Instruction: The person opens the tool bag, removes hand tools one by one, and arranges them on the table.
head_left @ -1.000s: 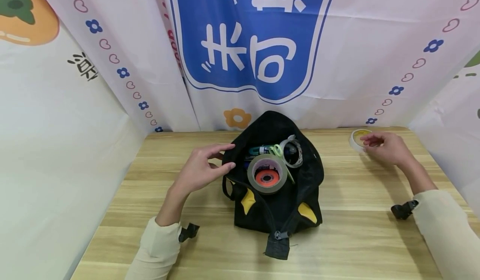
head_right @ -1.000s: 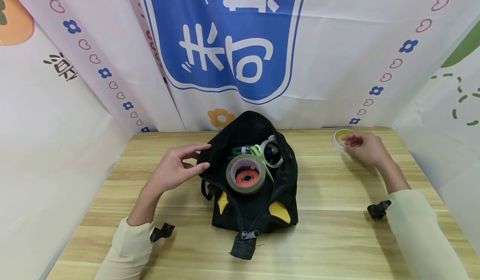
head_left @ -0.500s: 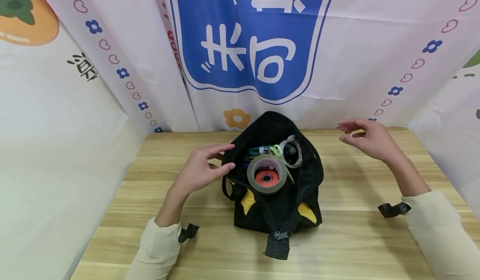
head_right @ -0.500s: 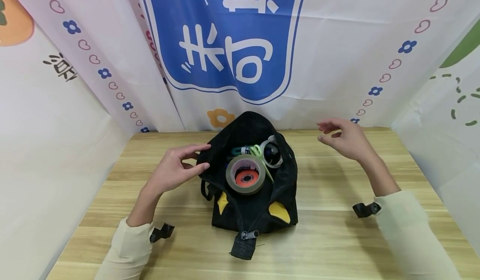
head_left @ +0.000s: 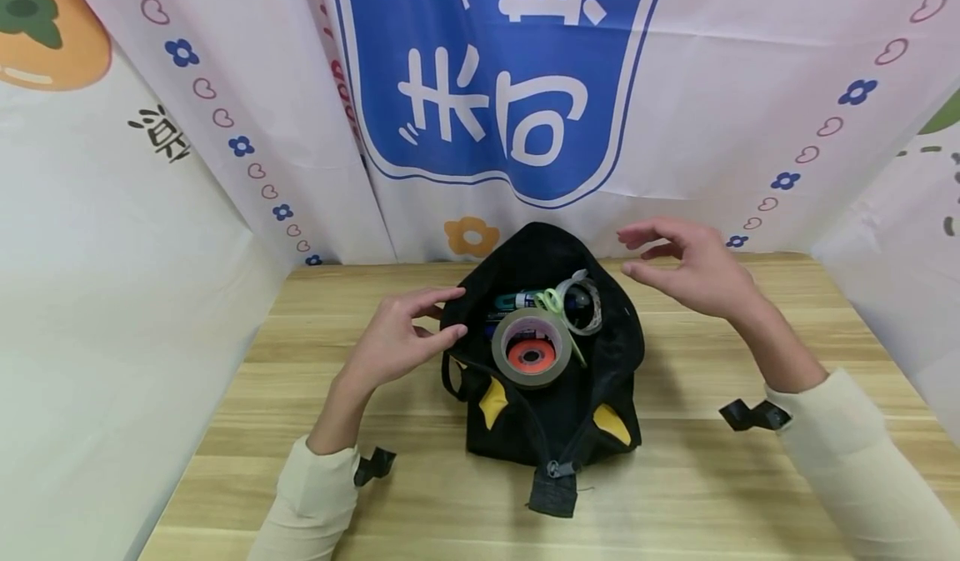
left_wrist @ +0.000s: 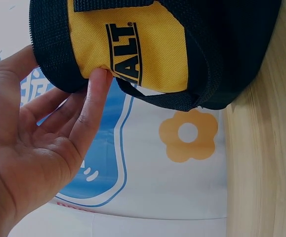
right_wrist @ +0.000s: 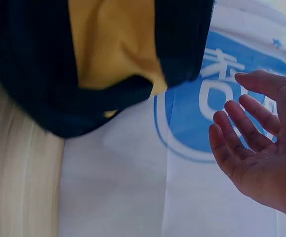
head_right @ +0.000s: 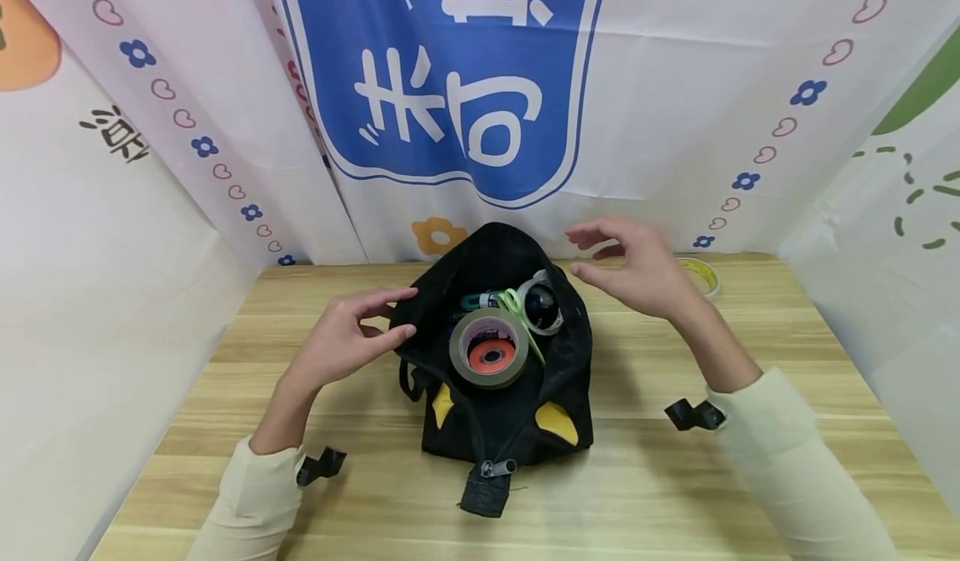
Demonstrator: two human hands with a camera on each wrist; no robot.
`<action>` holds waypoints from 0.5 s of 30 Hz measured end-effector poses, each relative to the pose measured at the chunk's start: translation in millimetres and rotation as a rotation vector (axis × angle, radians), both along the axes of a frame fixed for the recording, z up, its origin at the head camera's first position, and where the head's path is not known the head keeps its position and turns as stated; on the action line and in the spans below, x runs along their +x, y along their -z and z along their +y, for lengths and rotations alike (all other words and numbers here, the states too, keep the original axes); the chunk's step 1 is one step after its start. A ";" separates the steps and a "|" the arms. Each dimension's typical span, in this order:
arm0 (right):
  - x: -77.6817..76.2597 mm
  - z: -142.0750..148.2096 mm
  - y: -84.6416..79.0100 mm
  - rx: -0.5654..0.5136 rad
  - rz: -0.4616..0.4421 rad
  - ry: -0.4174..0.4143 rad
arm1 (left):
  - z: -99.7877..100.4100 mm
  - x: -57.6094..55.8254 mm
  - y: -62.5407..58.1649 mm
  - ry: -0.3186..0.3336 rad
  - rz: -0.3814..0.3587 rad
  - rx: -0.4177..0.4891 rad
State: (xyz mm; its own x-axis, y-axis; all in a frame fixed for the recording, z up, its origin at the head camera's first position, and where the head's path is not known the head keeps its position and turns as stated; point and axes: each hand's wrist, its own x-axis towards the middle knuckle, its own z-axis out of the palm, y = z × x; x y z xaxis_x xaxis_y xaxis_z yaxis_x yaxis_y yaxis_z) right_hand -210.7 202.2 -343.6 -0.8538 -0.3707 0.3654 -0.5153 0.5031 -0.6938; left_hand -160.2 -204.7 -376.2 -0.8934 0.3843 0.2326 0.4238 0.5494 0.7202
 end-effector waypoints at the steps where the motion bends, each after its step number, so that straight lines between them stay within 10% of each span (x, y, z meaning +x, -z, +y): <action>1: 0.6 -3.9 -1.8 0.003 0.007 -0.014 | 0.0 0.0 -0.1 -0.001 0.000 -0.001; 15: -3.8 -58.9 -7.7 0.118 0.004 -0.208 | 0.4 -1.2 0.4 0.008 0.009 0.001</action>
